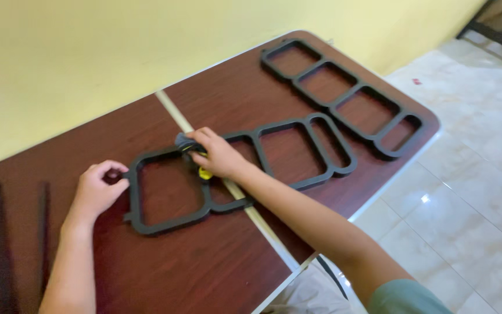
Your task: The person assembles a black plastic frame by inserting rods into slots and using a yellow-handled tool to tighten connections. The person works on multiple connected rectangular sections on a wooden table.
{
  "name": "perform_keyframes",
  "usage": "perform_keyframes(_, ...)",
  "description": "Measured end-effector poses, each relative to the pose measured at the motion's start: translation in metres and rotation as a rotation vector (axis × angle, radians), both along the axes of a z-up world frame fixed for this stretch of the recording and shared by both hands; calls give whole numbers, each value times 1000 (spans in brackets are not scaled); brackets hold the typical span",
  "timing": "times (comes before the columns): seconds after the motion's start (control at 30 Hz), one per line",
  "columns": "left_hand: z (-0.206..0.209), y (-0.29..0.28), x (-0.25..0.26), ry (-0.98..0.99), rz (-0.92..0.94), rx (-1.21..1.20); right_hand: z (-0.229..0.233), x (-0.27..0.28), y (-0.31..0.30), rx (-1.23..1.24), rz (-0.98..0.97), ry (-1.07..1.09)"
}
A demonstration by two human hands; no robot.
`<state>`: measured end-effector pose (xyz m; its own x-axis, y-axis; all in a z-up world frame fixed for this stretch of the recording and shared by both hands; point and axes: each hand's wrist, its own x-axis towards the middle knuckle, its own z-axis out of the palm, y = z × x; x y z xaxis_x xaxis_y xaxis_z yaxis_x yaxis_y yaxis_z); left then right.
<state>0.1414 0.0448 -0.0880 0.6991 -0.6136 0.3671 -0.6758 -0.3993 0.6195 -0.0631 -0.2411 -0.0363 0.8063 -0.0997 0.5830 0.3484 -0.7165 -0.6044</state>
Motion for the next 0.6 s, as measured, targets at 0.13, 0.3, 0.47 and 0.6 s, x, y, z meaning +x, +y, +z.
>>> perform_keyframes(0.13,-2,-18,14,20,10,35,-4,-4,-4,27,-102,-1)
perform_keyframes(0.3,6,-25,19,72,-6,113,-2,-8,-2,116,-141,37)
perform_keyframes(0.47,9,-24,18,-53,8,190,2,-9,0,153,-154,81)
perform_keyframes(0.6,1,-19,17,-128,81,231,4,-13,-2,147,-176,93)
